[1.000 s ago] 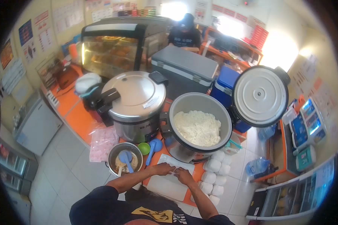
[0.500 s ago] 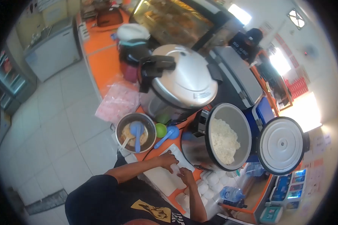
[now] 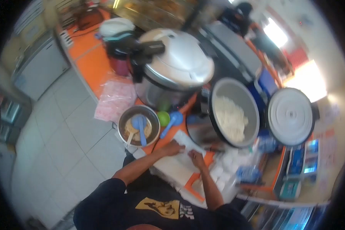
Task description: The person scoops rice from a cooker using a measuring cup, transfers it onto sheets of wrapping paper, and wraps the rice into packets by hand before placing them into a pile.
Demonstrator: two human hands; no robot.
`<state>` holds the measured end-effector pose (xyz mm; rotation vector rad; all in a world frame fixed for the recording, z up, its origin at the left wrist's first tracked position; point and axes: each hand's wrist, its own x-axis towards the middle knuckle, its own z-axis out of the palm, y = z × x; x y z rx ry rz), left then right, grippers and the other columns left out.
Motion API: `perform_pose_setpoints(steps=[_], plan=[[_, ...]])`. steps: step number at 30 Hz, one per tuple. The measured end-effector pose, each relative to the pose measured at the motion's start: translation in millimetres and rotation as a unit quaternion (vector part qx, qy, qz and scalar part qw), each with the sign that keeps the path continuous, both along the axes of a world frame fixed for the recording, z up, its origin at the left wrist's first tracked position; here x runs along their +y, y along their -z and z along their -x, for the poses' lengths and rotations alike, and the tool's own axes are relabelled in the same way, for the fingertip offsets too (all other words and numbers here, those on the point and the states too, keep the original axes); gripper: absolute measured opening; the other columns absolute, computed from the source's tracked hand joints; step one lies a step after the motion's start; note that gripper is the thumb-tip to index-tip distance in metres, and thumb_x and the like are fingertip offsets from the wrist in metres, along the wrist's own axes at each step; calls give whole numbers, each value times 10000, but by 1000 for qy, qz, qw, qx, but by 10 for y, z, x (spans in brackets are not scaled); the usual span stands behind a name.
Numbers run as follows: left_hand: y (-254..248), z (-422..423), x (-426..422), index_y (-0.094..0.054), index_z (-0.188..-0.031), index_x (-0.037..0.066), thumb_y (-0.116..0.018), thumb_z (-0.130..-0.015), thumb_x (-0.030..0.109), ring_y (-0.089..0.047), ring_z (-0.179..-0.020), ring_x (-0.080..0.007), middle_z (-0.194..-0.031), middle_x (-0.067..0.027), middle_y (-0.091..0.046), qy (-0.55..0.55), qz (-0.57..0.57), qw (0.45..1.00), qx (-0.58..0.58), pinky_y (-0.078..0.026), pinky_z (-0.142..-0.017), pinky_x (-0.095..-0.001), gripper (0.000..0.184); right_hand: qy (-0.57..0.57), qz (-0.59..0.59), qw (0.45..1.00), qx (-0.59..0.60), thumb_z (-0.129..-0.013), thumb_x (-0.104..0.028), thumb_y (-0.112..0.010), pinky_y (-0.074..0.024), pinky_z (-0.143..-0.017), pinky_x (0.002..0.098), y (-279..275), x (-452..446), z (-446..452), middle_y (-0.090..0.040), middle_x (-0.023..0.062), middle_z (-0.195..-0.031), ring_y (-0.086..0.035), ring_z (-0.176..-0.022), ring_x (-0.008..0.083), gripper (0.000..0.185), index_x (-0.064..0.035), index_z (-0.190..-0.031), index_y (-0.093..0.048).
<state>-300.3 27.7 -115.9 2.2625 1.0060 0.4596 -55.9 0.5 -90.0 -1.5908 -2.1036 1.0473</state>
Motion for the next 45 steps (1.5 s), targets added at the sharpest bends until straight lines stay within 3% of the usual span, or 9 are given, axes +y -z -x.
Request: perform_pose_setpoints(steps=[3, 5, 12, 24, 30, 34, 38, 40, 45], plan=[[849, -334, 152, -687, -1105, 142, -529, -959, 270, -679, -958, -412, -998, -198, -704, 10, -54, 998, -7, -480, -884, -571, 251, -51, 72, 985, -150, -897, -468, -693, -475, -996, 430, 22, -45, -106, -672, 195, -1200, -641, -1121, 324, 588, -11, -1261, -623], [125, -60, 117, -677, -1076, 128, -516, -967, 273, -684, -861, -415, -917, -221, -700, 47, -18, 998, -32, -493, -841, -545, 243, -89, 53, 988, -116, -890, -464, -688, -419, -1092, 449, 405, -174, -369, -591, 252, -1349, -572, -1250, 383, 698, 25, -1370, -556], [-472, -70, 59, -593, -963, 49, -610, -966, 241, -634, -758, -460, -720, -239, -635, 50, -25, 998, -10, -467, -665, -545, 193, 27, 29, 999, -10, -937, -329, -637, -476, -911, 474, -540, -313, -42, -676, 228, -1083, -630, -1031, 405, 333, -38, -1096, -675], [-736, -55, -148, -568, -1200, 86, -806, -820, 303, -697, -806, -412, -839, -213, -713, -86, 70, 994, 1, -526, -740, -474, 498, 17, 61, 997, -38, -951, -382, -590, -468, -925, 498, -26, 30, -124, -671, 186, -1097, -621, -1045, 400, 352, -65, -1083, -670], [-43, 257, -161, -549, -1229, 49, -831, -791, 287, -679, -886, -321, -987, -161, -707, -214, 250, 936, -126, -515, -752, -417, 573, -22, 67, 997, 35, -943, -380, -596, -479, -930, 455, 68, 21, -186, -696, 162, -1064, -630, -1047, 349, 347, -77, -1081, -692], [-676, -58, -282, -577, -1223, 36, -855, -743, 349, -610, -1112, -300, -1133, -150, -676, -263, 1, 965, 13, -430, -938, -431, 637, -54, 71, 992, 87, -916, -417, -632, -479, -912, 435, 54, -53, -174, -695, 166, -1040, -626, -1009, 325, 355, -98, -1046, -718], [-783, -307, -49, -645, -1255, 128, -832, -743, 421, -515, -1249, -301, -1215, -81, -658, 68, 41, 989, 122, -245, -1086, -570, 619, -75, -39, 996, 33, -895, -376, -684, -474, -827, 415, 225, -91, -161, -640, 167, -892, -606, -898, 300, 321, -67, -981, -703], [-435, -362, 35, -665, -1235, 146, -802, -788, 352, -539, -1259, -261, -1243, -87, -661, 80, 56, 986, 135, -240, -1095, -616, 511, -37, 36, 997, 61, -918, -304, -670, -487, -813, 403, 144, -96, -146, -684, 163, -919, -631, -868, 278, 274, -45, -1006, -685], [-530, -430, 159, -675, -1155, 97, -659, -919, 331, -658, -973, -417, -932, -203, -713, 92, 18, 990, 108, -398, -946, -561, 333, 25, -8, 998, 64, -909, -277, -652, -489, -872, 470, -29, -112, -119, -686, 193, -1007, -637, -965, 379, 262, -59, -1052, -679]])
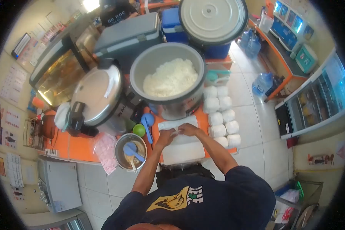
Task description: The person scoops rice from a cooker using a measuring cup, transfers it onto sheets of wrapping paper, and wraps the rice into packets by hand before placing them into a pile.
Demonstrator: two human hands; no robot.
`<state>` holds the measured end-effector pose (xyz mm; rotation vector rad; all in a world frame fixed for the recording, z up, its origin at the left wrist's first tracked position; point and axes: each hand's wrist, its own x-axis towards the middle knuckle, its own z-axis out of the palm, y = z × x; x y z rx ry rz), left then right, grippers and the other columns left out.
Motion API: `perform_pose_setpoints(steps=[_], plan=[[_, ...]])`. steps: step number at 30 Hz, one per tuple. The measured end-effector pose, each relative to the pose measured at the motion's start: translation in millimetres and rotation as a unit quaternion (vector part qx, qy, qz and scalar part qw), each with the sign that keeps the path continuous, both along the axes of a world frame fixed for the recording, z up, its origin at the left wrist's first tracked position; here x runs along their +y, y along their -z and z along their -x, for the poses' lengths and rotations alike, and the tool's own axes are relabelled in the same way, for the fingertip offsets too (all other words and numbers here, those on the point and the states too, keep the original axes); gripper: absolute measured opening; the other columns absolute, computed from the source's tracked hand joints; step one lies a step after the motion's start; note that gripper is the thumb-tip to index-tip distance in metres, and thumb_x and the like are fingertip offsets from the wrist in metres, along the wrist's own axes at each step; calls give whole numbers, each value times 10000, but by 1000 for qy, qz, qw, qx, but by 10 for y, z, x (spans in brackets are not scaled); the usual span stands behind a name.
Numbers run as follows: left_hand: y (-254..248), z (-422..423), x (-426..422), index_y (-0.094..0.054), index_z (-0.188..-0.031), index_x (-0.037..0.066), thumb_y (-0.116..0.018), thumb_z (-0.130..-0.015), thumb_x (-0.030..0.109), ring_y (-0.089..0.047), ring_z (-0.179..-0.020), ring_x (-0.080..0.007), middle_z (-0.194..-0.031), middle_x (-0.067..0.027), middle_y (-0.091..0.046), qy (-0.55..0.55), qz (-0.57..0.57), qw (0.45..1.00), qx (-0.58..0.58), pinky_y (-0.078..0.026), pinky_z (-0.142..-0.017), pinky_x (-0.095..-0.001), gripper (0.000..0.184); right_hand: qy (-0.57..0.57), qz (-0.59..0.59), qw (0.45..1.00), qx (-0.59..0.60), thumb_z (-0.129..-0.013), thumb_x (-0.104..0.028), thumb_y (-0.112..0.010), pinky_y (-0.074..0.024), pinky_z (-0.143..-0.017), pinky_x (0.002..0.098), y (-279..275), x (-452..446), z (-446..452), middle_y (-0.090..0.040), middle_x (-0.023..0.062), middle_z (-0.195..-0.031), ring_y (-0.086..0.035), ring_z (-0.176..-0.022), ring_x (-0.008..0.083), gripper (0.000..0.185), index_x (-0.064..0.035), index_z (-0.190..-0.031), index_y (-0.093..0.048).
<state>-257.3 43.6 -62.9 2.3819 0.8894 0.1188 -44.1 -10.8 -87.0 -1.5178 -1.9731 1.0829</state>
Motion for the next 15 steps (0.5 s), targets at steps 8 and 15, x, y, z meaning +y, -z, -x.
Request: perform_pose_setpoints(steps=[8, 15], plan=[[-30, -146, -244, -690, -978, 141, -646, -914, 273, -656, -997, -294, -921, -114, -702, -95, -205, 972, -65, -325, -978, -620, 153, 44, -29, 998, -23, -898, -310, -678, -502, -846, 452, 232, 49, 17, -685, 186, -979, -646, -957, 369, 284, -42, -995, -670], [251, -132, -691, -685, -1128, 158, -637, -894, 274, -522, -1263, -236, -1131, -1, -647, -105, -318, 933, -129, -112, -1077, -745, 266, 158, -6, 963, -218, -868, -329, -688, -425, -962, 533, -142, -96, 268, -644, 133, -1196, -564, -1165, 345, 323, -86, -1081, -678]])
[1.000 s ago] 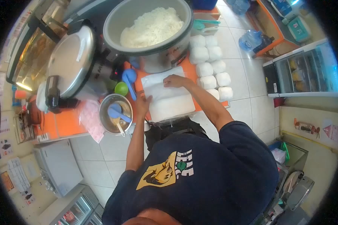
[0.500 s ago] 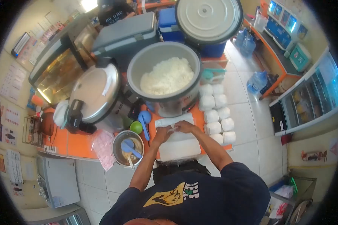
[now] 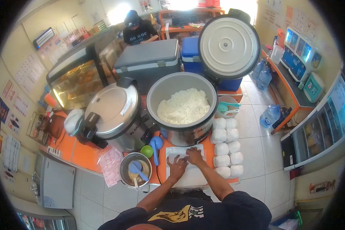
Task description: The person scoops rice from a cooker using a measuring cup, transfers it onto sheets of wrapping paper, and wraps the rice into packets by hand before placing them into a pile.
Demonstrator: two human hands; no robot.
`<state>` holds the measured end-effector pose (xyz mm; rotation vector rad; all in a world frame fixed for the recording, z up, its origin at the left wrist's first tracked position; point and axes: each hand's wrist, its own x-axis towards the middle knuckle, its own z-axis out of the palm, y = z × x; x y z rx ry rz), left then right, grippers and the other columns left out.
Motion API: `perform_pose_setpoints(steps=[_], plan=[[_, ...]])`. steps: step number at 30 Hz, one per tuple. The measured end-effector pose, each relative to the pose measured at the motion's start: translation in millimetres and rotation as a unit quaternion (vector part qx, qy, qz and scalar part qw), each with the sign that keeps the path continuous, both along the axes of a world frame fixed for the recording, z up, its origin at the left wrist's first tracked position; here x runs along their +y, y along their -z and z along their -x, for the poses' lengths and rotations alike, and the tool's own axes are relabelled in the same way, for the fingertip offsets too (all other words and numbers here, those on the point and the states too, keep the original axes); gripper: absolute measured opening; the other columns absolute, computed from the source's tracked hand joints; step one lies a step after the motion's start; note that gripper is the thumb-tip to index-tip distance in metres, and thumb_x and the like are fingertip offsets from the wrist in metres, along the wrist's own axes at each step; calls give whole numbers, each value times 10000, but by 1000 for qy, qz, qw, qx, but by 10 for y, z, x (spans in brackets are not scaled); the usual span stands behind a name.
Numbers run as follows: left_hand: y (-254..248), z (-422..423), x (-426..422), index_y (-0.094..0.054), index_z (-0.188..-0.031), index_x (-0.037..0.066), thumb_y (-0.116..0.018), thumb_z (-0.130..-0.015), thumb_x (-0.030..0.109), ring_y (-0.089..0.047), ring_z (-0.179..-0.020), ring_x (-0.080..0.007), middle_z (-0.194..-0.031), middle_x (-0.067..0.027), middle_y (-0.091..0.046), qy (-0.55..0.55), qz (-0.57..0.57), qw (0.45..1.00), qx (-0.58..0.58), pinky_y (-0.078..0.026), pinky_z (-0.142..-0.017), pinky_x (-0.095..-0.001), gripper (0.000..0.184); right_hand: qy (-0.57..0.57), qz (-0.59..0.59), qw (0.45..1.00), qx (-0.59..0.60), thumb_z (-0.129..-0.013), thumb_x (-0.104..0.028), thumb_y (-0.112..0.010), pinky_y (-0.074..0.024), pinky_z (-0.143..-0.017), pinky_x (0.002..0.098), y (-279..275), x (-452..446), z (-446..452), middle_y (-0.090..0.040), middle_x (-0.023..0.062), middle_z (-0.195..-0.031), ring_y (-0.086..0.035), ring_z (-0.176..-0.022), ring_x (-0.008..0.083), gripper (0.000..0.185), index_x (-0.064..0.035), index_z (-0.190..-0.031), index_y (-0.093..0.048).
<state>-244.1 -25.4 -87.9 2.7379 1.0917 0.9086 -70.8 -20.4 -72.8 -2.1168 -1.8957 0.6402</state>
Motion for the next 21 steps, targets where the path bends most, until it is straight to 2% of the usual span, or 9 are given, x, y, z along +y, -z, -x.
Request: perform_pose_setpoints(steps=[3, 6, 7, 9, 10, 12, 17, 20, 21], plan=[[254, 53, 28, -653, -1223, 156, -589, -922, 268, -485, -1323, -254, -1205, -4, -645, -16, 52, 993, 103, -77, -1068, -772, 327, 17, -132, 991, -34, -910, -354, -615, -342, -1040, 563, 19, -301, 364, -569, 145, -1321, -468, -1278, 347, 442, -41, -1222, -617], [228, 106, 7, -624, -1304, 144, -548, -940, 291, -407, -1413, -264, -1343, -14, -607, 3, 85, 996, 40, -40, -1067, -782, 400, -22, -193, 981, -18, -989, -418, -499, -221, -1161, 597, -4, -753, 677, -400, 242, -1521, -302, -1455, 400, 654, 39, -1451, -425], [216, 104, -6, -611, -1329, 133, -544, -942, 309, -386, -1432, -257, -1386, -14, -589, 11, 99, 995, 29, -28, -1066, -786, 431, -24, -194, 981, -23, -989, -418, -499, -221, -1161, 597, 95, -832, 671, -400, 242, -1521, -302, -1455, 400, 654, 39, -1451, -425], [238, 117, 24, -524, -1431, 124, -514, -977, 344, -342, -1468, -252, -1489, -34, -508, 6, 134, 987, 89, -14, -1104, -749, 504, 88, -104, 988, 77, -1016, -407, -458, -118, -1201, 597, 322, -858, 610, -213, 281, -1610, -161, -1519, 411, 751, 93, -1527, -231], [307, 147, 60, -460, -1475, 113, -466, -1008, 347, -298, -1492, -257, -1538, -50, -446, 18, 189, 981, 37, -4, -1133, -709, 523, 88, -74, 993, 31, -1033, -418, -407, -130, -1192, 614, 374, -857, 541, -177, 297, -1613, -145, -1519, 418, 752, 108, -1527, -196], [405, 235, 123, -342, -1549, 99, -396, -1052, 332, -230, -1525, -256, -1626, -93, -304, 29, 251, 968, 7, -21, -1188, -629, 551, 74, -70, 994, 29, -1039, -419, -387, -130, -1189, 622, 407, -921, 452, -179, 283, -1618, -137, -1523, 413, 738, 95, -1533, -197], [505, 314, 165, -327, -1557, 96, -324, -1058, 317, -139, -1548, -265, -1659, -126, -197, 26, 288, 957, -36, -24, -1188, -643, 545, 90, -35, 995, -16, -1044, -427, -362, -161, -1176, 640, 365, -939, 380, -231, 241, -1617, -179, -1516, 392, 650, -1, -1532, -310], [436, 368, 170, -346, -1557, 146, -325, -1048, 336, -67, -1556, -295, -1673, -111, -157, -65, 237, 965, 94, -39, -1160, -692, 543, 129, -80, 987, -46, -1014, -386, -441, -251, -1135, 635, 456, -845, 262, -405, 206, -1517, -349, -1421, 369, 533, -82, -1450, -481], [368, 400, 172, -403, -1528, 174, -371, -1031, 350, -142, -1529, -311, -1636, -117, -243, -79, 206, 966, 133, -92, -1132, -698, 528, 115, -87, 987, -64, -972, -372, -523, -308, -1070, 615, 448, -787, 179, -472, 182, -1452, -399, -1365, 342, 516, -85, -1400, -535]])
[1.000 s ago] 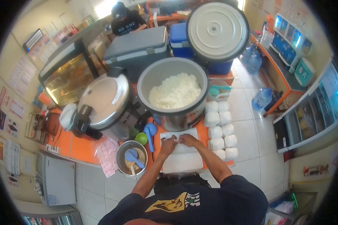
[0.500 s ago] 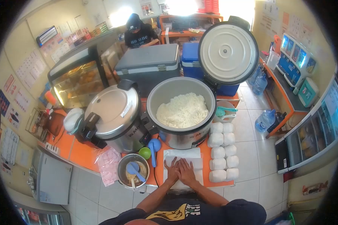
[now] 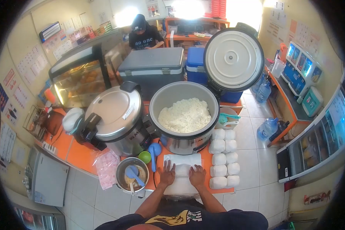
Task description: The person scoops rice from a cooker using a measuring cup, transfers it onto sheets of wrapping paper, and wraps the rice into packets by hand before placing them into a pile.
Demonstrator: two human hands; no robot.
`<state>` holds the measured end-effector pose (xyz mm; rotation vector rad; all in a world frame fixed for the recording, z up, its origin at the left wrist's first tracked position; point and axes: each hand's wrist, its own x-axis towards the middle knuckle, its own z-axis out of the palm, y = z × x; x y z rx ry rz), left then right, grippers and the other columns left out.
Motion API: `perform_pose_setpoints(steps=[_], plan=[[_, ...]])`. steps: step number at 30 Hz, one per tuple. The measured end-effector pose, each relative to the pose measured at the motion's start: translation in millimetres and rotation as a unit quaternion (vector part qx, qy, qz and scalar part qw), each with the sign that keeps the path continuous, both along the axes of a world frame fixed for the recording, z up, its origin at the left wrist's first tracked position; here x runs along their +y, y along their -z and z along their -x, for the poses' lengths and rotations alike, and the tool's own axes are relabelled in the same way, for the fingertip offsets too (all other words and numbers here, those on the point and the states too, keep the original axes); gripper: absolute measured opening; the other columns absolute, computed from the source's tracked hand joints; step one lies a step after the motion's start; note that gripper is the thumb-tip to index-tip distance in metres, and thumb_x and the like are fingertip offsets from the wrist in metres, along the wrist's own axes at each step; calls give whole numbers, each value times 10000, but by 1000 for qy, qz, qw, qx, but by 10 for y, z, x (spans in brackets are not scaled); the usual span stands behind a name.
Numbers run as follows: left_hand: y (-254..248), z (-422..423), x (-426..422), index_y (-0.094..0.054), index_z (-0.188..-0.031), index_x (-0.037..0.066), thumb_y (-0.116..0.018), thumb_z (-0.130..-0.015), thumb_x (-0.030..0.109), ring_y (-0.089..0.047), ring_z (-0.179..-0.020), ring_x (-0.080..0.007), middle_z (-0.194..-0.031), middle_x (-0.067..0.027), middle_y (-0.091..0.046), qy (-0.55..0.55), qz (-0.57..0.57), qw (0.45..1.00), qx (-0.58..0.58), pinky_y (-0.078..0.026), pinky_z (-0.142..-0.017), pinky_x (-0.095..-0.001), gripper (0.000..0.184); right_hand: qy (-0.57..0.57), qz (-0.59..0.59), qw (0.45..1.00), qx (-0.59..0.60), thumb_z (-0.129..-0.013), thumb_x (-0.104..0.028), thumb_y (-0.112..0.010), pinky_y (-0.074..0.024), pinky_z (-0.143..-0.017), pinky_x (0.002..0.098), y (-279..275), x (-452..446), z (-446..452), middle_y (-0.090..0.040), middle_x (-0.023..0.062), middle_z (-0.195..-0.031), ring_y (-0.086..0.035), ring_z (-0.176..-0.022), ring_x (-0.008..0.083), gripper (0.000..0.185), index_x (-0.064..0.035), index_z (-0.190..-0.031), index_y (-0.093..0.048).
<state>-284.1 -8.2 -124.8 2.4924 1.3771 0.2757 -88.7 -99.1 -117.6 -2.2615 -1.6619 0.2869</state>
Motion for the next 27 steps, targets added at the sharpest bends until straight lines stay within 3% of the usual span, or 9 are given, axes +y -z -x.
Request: perform_pose_setpoints(steps=[5, 7, 11, 13, 16, 20, 23, 25, 27], plan=[[-251, 105, 152, -519, -1443, 195, -595, -915, 258, -343, -1382, -314, -1419, -116, -494, 27, 45, 998, 33, -203, -1041, -721, 536, -16, 3, 999, -46, -817, -287, -728, -399, -918, 559, -226, 195, -150, -601, 127, -1243, -501, -1215, 311, 495, -100, -1264, -626], [-235, 43, 207, -590, -1327, 171, -671, -838, 151, -425, -1258, -293, -1226, -82, -580, 16, 17, 999, 27, -245, -987, -722, 496, 62, 55, 994, -67, -769, -278, -769, -394, -930, 578, -307, 265, -82, -621, 131, -1178, -498, -1229, 318, 416, -129, -1140, -656], [-184, -64, 307, -653, -1106, 120, -608, -856, 141, -510, -1131, -320, -1088, -132, -628, 40, 61, 997, 11, -325, -909, -694, 254, 89, 107, 990, -17, -765, -257, -757, -401, -913, 590, -348, 329, -38, -636, 119, -1115, -554, -1151, 319, 350, -137, -1076, -648], [-152, -114, 283, -639, -975, 71, -610, -827, 109, -559, -973, -365, -968, -167, -632, 54, 62, 996, -40, -397, -871, -619, 156, 79, 29, 992, 99, -749, -176, -726, -431, -892, 622, -291, 314, -21, -629, 133, -971, -598, -978, 368, 239, -101, -949, -620], [-5, 11, 173, -655, -1020, 35, -597, -823, 81, -570, -924, -396, -952, -187, -626, 69, 35, 989, -128, -457, -868, -534, 210, 38, -47, 997, 52, -801, -112, -658, -475, -829, 516, -128, 183, 79, -619, 132, -925, -599, -912, 352, 70, -74, -807, -599], [-9, 169, -33, -664, -1083, 13, -592, -817, 54, -576, -993, -397, -997, -194, -637, 85, 18, 982, -170, -495, -862, -476, 279, -27, -131, 989, 55, -829, -70, -602, -481, -772, 452, 32, -10, -7, -606, 126, -912, -591, -889, 333, 82, -65, -747, -610], [-224, 357, -160, -665, -1144, 17, -615, -807, 52, -581, -1060, -384, -1063, -203, -648, 145, -14, 965, -219, -488, -917, -466, 343, -102, -129, 986, 12, -833, -102, -617, -470, -818, 465, -126, -157, 4, -627, 112, -948, -591, -955, 316, 61, -59, -837, -660], [-302, 444, -271, -668, -1138, 23, -647, -816, 70, -583, -1101, -362, -1125, -202, -645, 144, -74, 970, -179, -487, -926, -438, 326, -134, -229, 961, -81, -840, -126, -628, -445, -877, 481, -325, -315, 14, -648, 95, -991, -581, -1036, 294, 146, -59, -944, -705], [-236, 466, -216, -668, -1128, 25, -644, -838, 84, -585, -1096, -354, -1133, -196, -641, 150, -57, 973, -166, -485, -922, -435, 297, -145, -186, 968, -81, -842, -130, -624, -431, -901, 487, -333, -355, -10, -654, 94, -1026, -575, -1060, 293, 179, -72, -990, -707]])
